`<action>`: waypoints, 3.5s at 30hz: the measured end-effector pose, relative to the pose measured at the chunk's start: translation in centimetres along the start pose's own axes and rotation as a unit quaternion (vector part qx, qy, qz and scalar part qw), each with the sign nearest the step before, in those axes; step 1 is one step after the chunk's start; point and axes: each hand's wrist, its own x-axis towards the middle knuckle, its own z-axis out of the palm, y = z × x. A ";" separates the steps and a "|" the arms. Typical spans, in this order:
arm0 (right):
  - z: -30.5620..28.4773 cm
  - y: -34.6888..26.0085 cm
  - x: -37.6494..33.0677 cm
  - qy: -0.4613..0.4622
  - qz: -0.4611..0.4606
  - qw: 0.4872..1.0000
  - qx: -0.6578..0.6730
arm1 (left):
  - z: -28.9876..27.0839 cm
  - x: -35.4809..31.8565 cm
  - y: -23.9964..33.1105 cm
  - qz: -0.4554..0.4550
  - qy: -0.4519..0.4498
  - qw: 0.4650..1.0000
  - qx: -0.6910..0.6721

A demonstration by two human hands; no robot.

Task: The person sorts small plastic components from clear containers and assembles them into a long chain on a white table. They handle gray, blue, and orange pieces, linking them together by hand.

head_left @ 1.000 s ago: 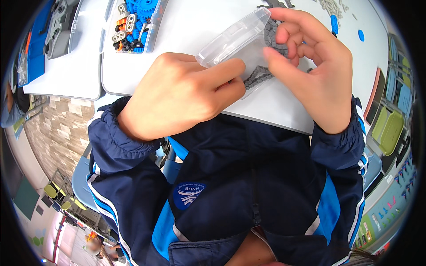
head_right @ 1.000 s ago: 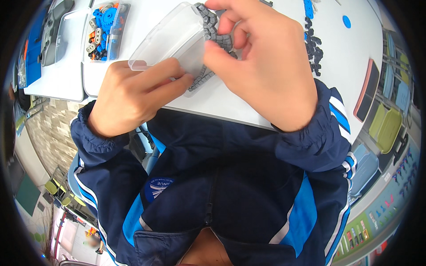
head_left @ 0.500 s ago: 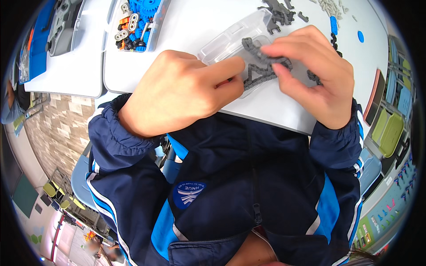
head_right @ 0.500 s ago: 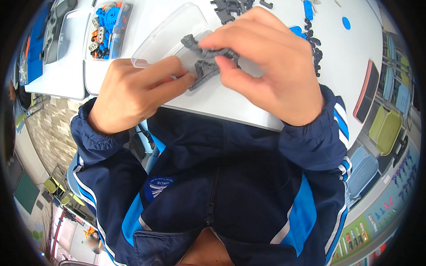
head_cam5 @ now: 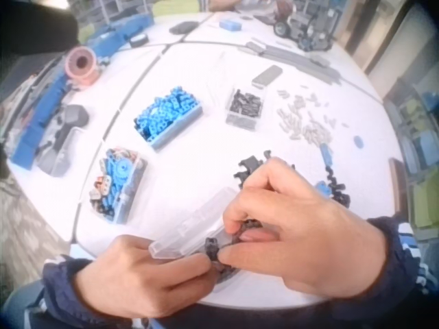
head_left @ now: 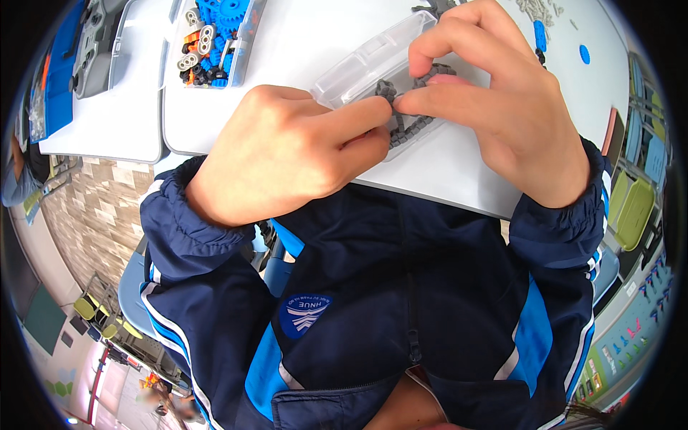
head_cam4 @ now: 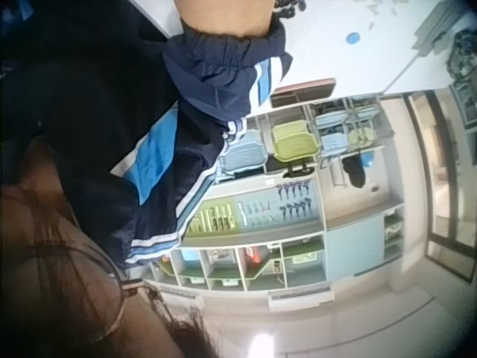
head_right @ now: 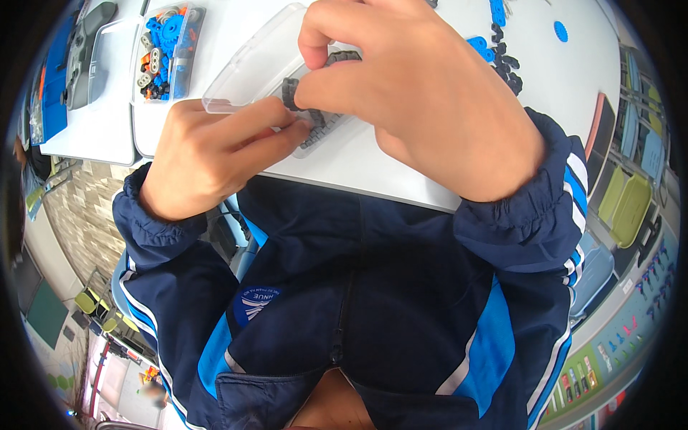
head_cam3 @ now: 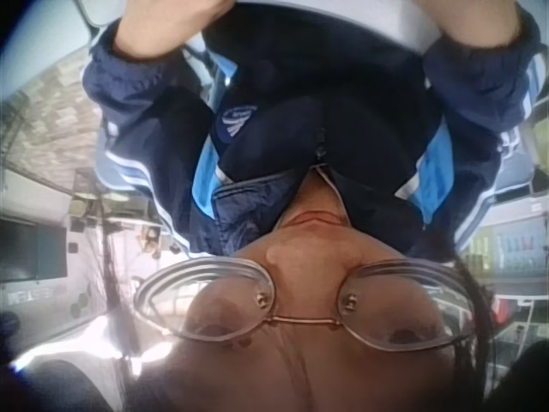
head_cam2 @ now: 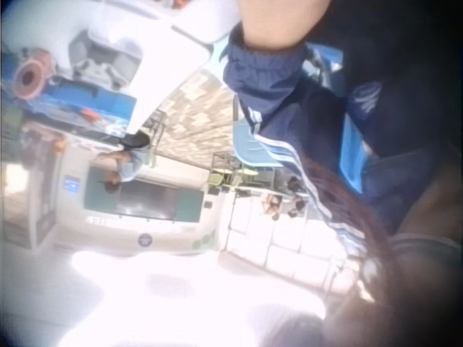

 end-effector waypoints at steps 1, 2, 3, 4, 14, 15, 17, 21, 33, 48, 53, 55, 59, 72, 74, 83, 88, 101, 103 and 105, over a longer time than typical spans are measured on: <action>0.0 -0.2 0.1 0.001 -0.008 1.000 -0.018 | 0.0 -0.1 0.0 0.000 0.001 1.000 -0.003; 0.2 0.0 0.0 0.004 -0.019 0.999 -0.037 | 0.1 -0.1 0.0 0.001 0.001 1.000 -0.005; 0.3 0.0 0.0 0.007 -0.033 0.998 -0.056 | 0.1 -0.1 -0.1 0.000 0.002 1.000 -0.010; 0.7 0.6 -0.2 0.012 -0.050 0.996 -0.076 | 0.2 -0.2 -0.1 -0.001 0.002 1.000 -0.015; 2.7 0.5 -1.0 0.092 -0.039 0.995 -0.030 | -0.1 0.2 0.1 0.008 0.000 1.000 -0.003; 3.0 0.8 -1.0 0.099 -0.045 0.994 -0.022 | 0.0 0.2 0.1 0.006 0.002 1.000 -0.006; 3.1 1.3 -1.1 0.092 -0.066 0.993 -0.033 | 0.1 0.1 0.1 0.003 0.006 1.000 -0.012; 3.4 1.2 -1.3 0.070 -0.022 0.997 -0.016 | -0.1 0.0 0.1 0.008 0.000 1.000 0.002; 0.8 -1.0 -3.2 0.071 0.092 0.989 -0.089 | -0.4 0.2 0.5 0.000 -0.027 1.000 0.006; 1.4 -0.4 -2.3 0.074 0.156 0.979 -0.113 | -0.1 -0.3 0.7 -0.004 -0.006 0.999 0.043; 0.9 -1.1 -2.1 0.062 0.091 0.981 -0.159 | -0.2 -0.4 0.7 -0.004 -0.007 0.999 0.041; 0.9 -1.6 -2.2 0.024 0.061 0.983 -0.170 | -0.1 -0.5 0.6 -0.001 -0.009 0.999 0.046; 2.0 -1.7 -2.3 -0.030 0.080 0.985 -0.152 | 0.1 -1.0 0.4 -0.009 -0.012 0.999 0.034; 1.7 -1.5 -2.4 -0.053 0.059 0.985 -0.155 | 0.1 -1.0 0.3 0.000 -0.017 1.000 0.023; 2.3 -1.3 -2.4 -0.052 0.071 0.984 -0.152 | -0.1 -0.9 0.5 -0.004 -0.016 1.000 0.021; 1.3 -0.3 -2.3 -0.064 0.074 0.980 -0.171 | 0.0 -1.0 0.4 -0.003 -0.020 0.999 0.031; 0.5 -0.9 -2.1 -0.066 0.049 0.984 -0.155 | -0.2 -1.0 0.4 -0.002 -0.023 0.999 0.035; 1.6 -1.2 -1.2 -0.032 0.067 0.986 -0.146 | 0.3 -1.3 0.4 0.000 -0.010 1.000 0.024; 2.1 -0.8 -1.3 -0.026 0.065 0.988 -0.137 | 0.3 -1.0 0.5 0.006 -0.018 0.999 0.031; 2.7 -0.3 -1.6 -0.030 0.062 0.991 -0.112 | 0.4 -1.0 0.6 0.006 -0.020 0.999 0.036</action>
